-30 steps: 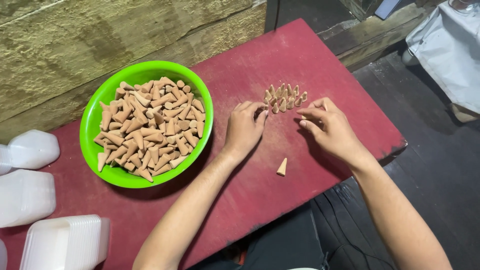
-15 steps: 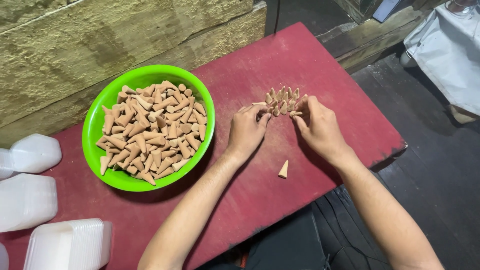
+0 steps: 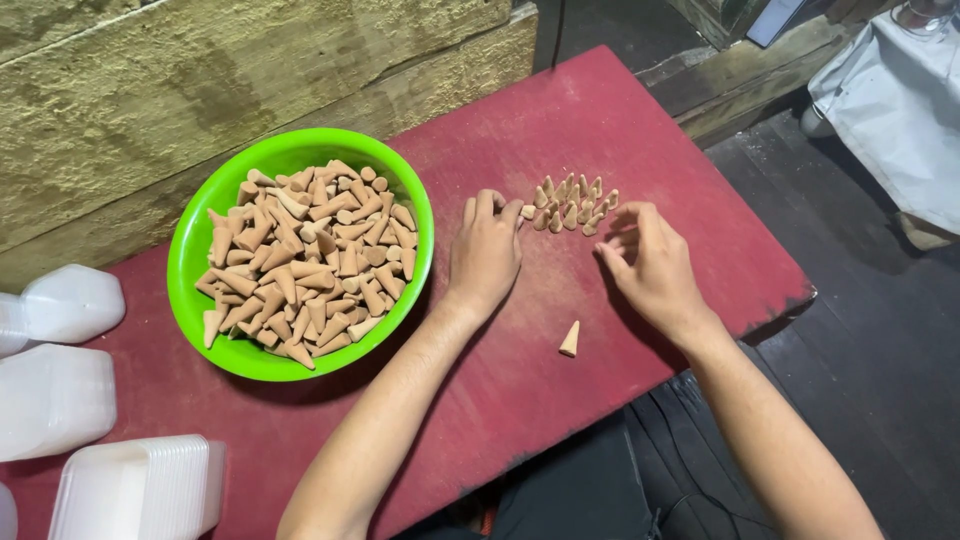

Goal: The person repeatedly picks small cone-shaped clay pieces from a green bowl and places them in rows on a red table. The hands handle the pieces one at a time, forming a growing line of cones on the table surface.

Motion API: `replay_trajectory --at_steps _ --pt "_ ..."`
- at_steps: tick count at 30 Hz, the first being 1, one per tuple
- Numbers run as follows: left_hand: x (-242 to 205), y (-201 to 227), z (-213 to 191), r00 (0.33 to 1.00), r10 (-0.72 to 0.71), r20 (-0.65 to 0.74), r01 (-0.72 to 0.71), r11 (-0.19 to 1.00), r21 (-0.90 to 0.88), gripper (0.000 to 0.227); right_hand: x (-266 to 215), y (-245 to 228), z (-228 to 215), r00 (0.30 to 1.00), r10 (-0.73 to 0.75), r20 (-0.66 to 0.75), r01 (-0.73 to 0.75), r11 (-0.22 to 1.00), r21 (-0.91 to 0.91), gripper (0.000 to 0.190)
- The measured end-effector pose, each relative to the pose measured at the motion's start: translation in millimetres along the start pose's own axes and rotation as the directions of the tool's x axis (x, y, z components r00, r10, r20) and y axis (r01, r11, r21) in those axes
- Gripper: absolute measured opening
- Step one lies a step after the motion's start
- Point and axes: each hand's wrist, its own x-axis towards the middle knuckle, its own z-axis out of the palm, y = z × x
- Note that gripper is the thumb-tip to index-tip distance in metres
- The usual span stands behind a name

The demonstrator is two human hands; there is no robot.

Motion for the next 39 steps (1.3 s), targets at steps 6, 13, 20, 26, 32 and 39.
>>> replay_trajectory --at_steps 6,13,20,26,32,39 --pt "4.2 -11.5 11.2 1.000 -0.009 -0.002 0.009 0.998 -0.068 0.010 -26.0 -58.7 -11.1 0.962 -0.045 0.268 0.064 0.996 -0.063 0.026" --pt "9.7 -7.7 8.0 0.995 0.047 -0.083 -0.060 0.984 -0.170 0.010 -35.2 -78.0 -10.4 0.896 0.110 0.429 -0.023 0.979 -0.202 0.037" --pt "16.1 -7.2 12.6 0.993 0.079 -0.086 -0.096 0.973 -0.210 0.018 -39.8 -74.1 -10.5 0.881 0.127 0.456 -0.075 0.989 -0.131 0.036" --pt "24.4 -0.7 3.9 0.996 0.071 -0.053 -0.081 0.971 -0.226 0.034 -44.7 -64.6 -13.5 0.903 0.035 0.428 -0.086 0.991 0.100 0.033" --pt "25.7 3.2 -2.7 0.996 0.075 -0.044 -0.082 0.972 -0.219 0.043 -28.0 -39.1 -29.8 0.990 -0.044 0.131 0.030 0.993 0.110 0.020" --pt "24.5 6.4 -2.7 0.998 0.065 -0.005 -0.064 0.967 -0.245 0.050 12.3 -2.0 -31.2 0.987 -0.125 -0.103 0.120 0.991 -0.058 0.021"
